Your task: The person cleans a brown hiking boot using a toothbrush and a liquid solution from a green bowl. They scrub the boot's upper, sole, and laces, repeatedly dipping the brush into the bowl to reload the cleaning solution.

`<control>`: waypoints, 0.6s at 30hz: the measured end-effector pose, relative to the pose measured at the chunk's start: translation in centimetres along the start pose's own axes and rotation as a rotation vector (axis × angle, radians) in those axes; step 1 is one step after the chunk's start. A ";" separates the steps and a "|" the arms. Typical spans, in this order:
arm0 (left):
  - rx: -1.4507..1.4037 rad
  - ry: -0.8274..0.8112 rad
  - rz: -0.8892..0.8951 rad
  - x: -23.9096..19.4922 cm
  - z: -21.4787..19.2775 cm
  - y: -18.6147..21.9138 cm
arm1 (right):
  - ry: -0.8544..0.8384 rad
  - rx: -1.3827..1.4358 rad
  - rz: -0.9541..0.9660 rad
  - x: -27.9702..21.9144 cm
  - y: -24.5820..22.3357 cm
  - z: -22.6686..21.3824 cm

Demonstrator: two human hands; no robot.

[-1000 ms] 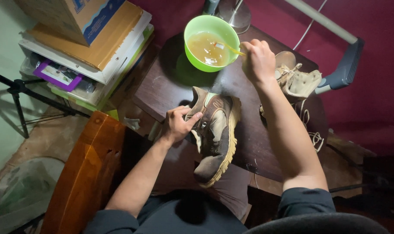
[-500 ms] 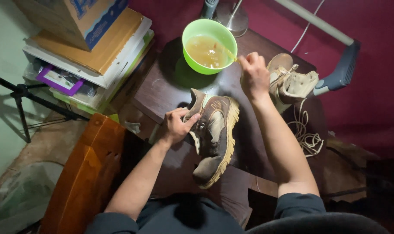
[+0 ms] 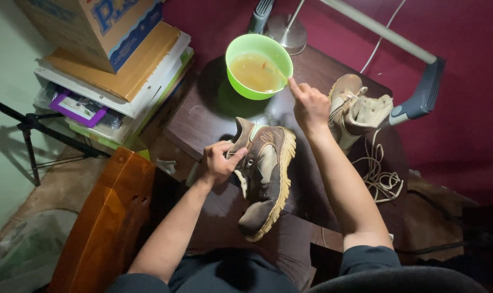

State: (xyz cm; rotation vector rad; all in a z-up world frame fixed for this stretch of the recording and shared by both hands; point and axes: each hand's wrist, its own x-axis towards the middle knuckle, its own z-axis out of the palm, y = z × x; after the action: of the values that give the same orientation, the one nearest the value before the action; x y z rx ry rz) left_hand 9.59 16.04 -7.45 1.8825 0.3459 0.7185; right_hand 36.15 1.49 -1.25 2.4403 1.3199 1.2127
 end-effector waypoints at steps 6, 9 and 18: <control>0.000 0.009 0.015 -0.2 0.1 -0.7 | -0.002 0.014 -0.004 -0.3 0.2 1.0; 0.007 0.011 0.030 -0.2 0.0 -1.1 | 0.025 0.076 0.095 0.7 -0.2 0.0; 0.001 0.003 0.015 -0.2 -0.2 -0.5 | 0.015 -0.029 -0.026 -0.6 -0.8 0.6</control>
State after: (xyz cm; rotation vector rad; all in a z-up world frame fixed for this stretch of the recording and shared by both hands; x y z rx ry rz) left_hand 9.33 16.27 -7.91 1.8871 0.3345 0.7315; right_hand 35.86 1.69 -2.31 2.3913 1.3242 1.2380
